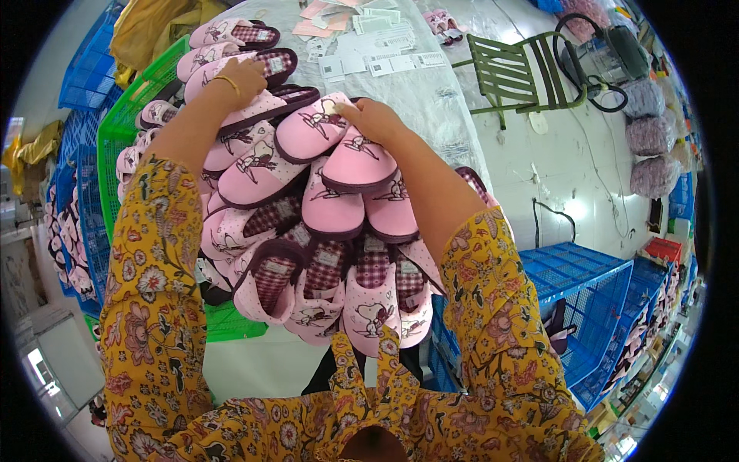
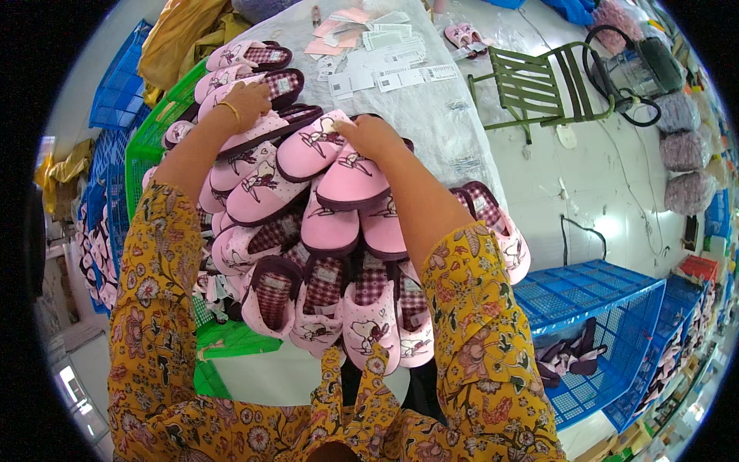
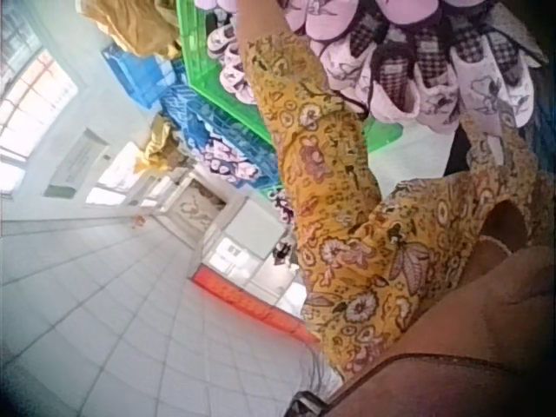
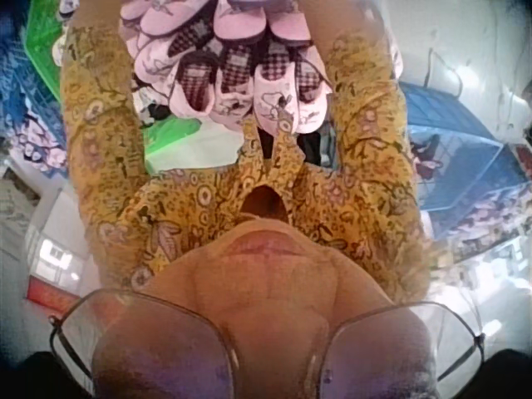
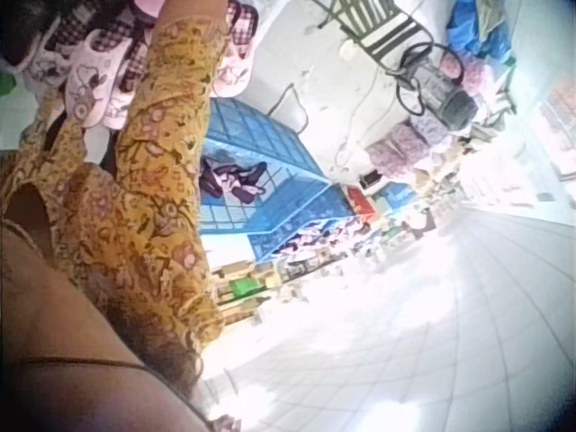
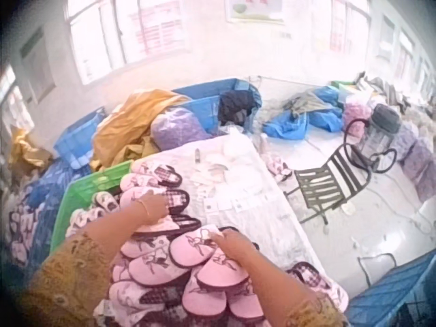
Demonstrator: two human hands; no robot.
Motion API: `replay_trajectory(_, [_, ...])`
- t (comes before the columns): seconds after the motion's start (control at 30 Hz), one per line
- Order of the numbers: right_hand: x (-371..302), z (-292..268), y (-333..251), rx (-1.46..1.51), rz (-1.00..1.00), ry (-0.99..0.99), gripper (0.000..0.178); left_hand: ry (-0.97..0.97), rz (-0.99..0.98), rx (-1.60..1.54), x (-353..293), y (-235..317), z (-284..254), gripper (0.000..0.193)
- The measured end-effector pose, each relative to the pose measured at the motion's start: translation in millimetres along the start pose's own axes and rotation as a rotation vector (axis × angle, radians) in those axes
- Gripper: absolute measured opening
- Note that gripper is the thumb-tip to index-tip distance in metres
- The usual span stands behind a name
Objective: The person picks up pairs of pink slippers with cartoon designs from a green crate and places them into a blue crate. The person repeatedly transfers slippers between crates, occasionally inspecting the soles and arranging them inside the blue crate.
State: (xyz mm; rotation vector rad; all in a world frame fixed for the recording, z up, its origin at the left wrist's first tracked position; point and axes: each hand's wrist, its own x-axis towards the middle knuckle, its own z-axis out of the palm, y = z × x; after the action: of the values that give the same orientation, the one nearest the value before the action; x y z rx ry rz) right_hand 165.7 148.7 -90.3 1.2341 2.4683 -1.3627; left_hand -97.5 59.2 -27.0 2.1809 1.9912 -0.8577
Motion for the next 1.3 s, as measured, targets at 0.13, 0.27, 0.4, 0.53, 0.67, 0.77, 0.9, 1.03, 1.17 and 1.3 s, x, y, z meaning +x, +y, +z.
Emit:
replay_trajectory(0.13, [-57.6, -23.6, 0.5, 0.034, -0.061, 0.450, 0.063, 0.267, 0.116, -0.143, -16.3, -19.2, -4.4, 0.023])
replay_trajectory(0.27, [-171.7, -57.3, 30.7, 0.385, -0.162, 0.584, 0.041, 0.615, 0.229, -0.319, -31.2, -6.5, -25.4, 0.033])
replay_trajectory(0.4, [-318.1, -53.4, 92.2, 0.568, -0.023, 0.742, 0.024, 0.645, 0.210, -0.424, -35.8, 101.1, -93.2, 0.037])
replay_trajectory(0.53, [-445.7, -24.7, 157.8, 0.769, 0.166, 0.832, 0.020, 0.627, 0.414, -0.553, -69.0, 251.5, -156.7, 0.028])
replay_trajectory(0.67, [-564.2, 11.3, 227.0, 0.793, 0.367, 0.912, 0.017, 0.520, 0.658, -0.559, -81.9, 429.0, -199.6, 0.021])
replay_trajectory(0.77, [-633.2, 46.3, 290.0, 0.827, 0.515, 0.864, 0.018, 0.520, 0.853, -0.607, -91.1, 556.9, -198.1, 0.025])
replay_trajectory(0.9, [-704.6, 81.9, 363.3, 0.860, 0.705, 0.791, 0.020, 0.313, 0.927, -0.726, -114.7, 702.7, -195.2, 0.022])
replay_trajectory(1.03, [-742.8, 150.1, 469.5, 0.755, 0.766, 0.884, 0.018, 0.136, 0.986, -0.737, -105.8, 807.8, -144.6, 0.018])
replay_trajectory(1.17, [-749.6, 180.8, 569.7, 1.203, 0.870, 0.906, 0.017, -0.007, 0.977, -0.701, -84.5, 875.5, -112.6, 0.017])
replay_trajectory(1.3, [-715.2, 172.9, 652.9, 1.734, 0.767, 0.996, 0.019, -0.020, 0.967, -0.641, -45.3, 902.6, -85.9, 0.017])
